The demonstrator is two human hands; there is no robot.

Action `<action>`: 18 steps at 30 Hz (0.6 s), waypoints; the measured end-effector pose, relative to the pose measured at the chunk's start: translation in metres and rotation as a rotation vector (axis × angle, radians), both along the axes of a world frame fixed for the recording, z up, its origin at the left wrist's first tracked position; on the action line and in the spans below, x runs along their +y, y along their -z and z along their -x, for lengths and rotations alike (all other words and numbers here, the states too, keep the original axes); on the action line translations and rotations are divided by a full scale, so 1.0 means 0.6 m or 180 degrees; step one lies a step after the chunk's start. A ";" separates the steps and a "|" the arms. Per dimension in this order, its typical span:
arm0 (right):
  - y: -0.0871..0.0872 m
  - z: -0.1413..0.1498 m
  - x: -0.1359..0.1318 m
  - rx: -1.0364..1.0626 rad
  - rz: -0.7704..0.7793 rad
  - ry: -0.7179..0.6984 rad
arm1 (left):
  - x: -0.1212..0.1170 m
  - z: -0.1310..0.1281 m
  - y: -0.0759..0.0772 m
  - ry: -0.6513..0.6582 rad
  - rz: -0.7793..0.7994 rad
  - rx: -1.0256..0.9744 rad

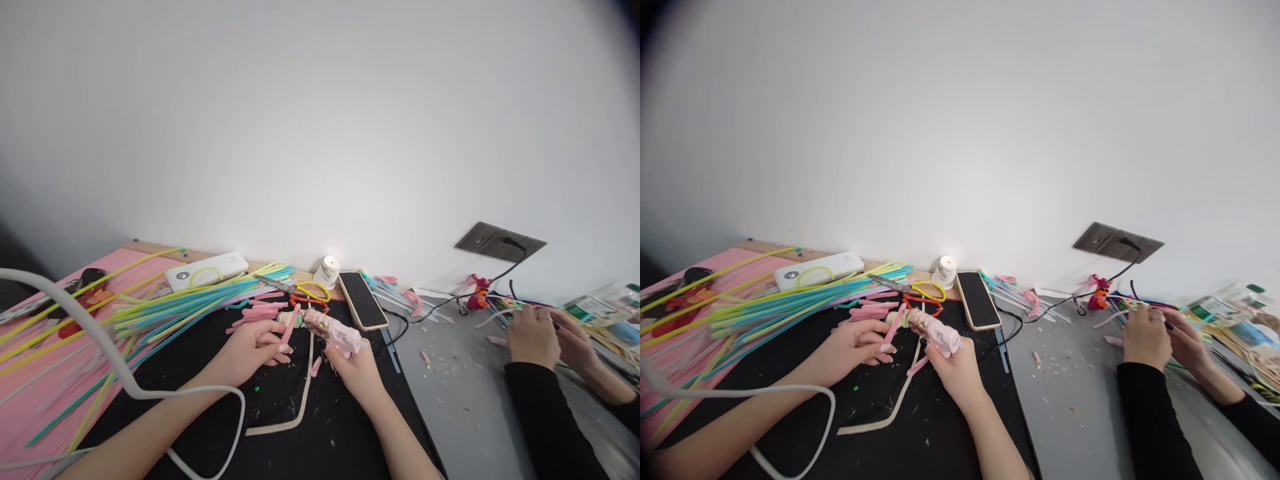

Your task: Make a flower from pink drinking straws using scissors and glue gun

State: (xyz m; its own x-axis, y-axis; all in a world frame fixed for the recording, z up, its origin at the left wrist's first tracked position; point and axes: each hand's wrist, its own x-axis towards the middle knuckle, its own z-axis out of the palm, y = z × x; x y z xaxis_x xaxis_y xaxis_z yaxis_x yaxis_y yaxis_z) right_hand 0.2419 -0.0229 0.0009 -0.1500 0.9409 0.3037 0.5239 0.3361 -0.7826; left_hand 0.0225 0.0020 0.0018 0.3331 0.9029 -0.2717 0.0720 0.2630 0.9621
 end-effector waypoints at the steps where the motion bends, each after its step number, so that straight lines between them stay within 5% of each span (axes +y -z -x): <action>1: 0.000 0.000 0.001 0.0034 -0.0017 0.0000 | -0.001 0.000 0.000 0.0029 0.0008 0.0014; 10: 0.012 -0.012 0.002 0.0284 0.0076 0.0510 | -0.001 0.003 0.001 0.0008 -0.0024 0.0045; 18: -0.014 -0.029 0.000 -0.0704 0.0181 0.0676 | 0.004 0.005 -0.006 -0.0234 -0.0068 0.0105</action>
State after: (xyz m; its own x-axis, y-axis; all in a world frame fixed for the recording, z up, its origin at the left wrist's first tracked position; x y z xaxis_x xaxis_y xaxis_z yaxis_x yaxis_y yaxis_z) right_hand 0.2595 -0.0232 0.0094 -0.0049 0.9728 0.2314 0.7375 0.1598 -0.6562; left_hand 0.0196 0.0046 0.0054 0.2567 0.9303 -0.2619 0.0850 0.2482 0.9650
